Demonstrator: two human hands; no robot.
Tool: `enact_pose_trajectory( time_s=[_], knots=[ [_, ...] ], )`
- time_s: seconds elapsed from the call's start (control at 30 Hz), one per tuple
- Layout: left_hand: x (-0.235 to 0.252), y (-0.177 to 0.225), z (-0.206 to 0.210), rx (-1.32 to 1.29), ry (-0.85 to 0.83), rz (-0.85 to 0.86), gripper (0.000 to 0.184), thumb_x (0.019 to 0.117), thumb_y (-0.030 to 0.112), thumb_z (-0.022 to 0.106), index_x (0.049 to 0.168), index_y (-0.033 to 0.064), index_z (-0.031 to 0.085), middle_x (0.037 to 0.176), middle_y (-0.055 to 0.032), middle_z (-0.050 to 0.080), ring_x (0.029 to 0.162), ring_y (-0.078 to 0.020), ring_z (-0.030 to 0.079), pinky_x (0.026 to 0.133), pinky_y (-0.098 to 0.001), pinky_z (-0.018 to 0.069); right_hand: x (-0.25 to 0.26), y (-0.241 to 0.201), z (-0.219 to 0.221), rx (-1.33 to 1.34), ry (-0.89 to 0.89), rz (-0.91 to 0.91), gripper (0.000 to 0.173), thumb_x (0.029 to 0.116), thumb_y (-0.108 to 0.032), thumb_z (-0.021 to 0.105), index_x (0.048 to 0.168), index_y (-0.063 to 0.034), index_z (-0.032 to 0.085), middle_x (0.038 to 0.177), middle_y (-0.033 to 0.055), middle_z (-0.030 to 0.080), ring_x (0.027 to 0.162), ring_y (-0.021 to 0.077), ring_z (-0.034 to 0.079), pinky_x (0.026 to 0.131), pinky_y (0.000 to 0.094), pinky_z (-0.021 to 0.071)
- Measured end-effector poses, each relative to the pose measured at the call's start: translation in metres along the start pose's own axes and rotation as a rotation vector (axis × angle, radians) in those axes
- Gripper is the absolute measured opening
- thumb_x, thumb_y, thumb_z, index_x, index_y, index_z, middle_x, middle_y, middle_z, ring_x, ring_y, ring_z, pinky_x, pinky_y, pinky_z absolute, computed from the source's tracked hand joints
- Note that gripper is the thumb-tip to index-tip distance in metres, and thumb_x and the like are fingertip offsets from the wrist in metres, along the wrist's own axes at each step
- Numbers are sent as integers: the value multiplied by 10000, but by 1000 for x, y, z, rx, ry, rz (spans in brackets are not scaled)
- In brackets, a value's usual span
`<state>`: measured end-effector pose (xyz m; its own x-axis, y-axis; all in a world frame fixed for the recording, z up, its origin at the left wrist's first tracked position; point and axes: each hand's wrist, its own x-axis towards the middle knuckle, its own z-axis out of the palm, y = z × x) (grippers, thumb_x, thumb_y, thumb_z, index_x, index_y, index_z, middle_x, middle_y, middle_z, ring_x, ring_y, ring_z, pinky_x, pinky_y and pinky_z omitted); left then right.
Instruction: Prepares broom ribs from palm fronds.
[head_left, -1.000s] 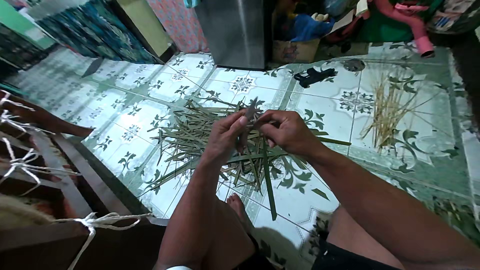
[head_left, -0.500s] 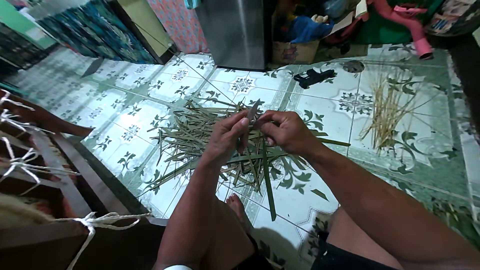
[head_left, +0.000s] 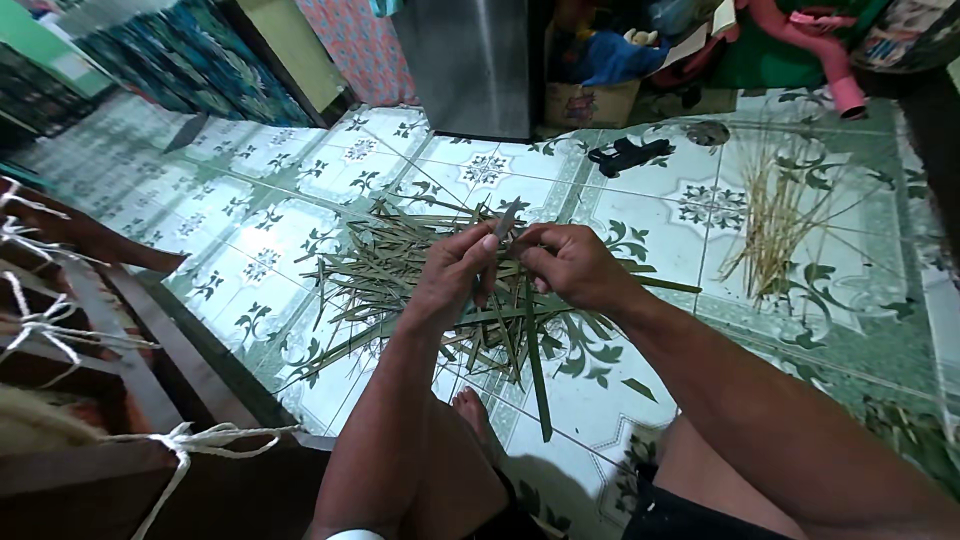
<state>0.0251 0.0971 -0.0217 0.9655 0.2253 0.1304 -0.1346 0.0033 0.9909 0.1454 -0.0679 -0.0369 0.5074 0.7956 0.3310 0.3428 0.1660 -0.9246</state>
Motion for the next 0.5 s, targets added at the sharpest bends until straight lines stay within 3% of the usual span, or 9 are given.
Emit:
enact_pose_trajectory(
  time_s=[0.13, 0.5],
  knots=[
    [0, 0, -2, -5, 20, 12, 337, 1063, 255, 508, 1310, 63, 633, 613, 29, 553, 464, -43, 514, 435, -188, 468, 0, -1, 0, -20, -11, 5, 197, 1031, -102, 537, 996, -40, 720, 910, 4, 674, 556, 4, 540, 504, 162, 490],
    [-1, 0, -2, -24, 21, -3, 330, 1061, 266, 519, 1307, 87, 646, 606, 16, 539, 447, -53, 500, 420, -194, 461, 1, 0, 2, -35, 31, -32, 120, 972, -68, 608, 955, -47, 725, 908, 12, 646, 579, 26, 555, 521, 181, 518]
  ],
)
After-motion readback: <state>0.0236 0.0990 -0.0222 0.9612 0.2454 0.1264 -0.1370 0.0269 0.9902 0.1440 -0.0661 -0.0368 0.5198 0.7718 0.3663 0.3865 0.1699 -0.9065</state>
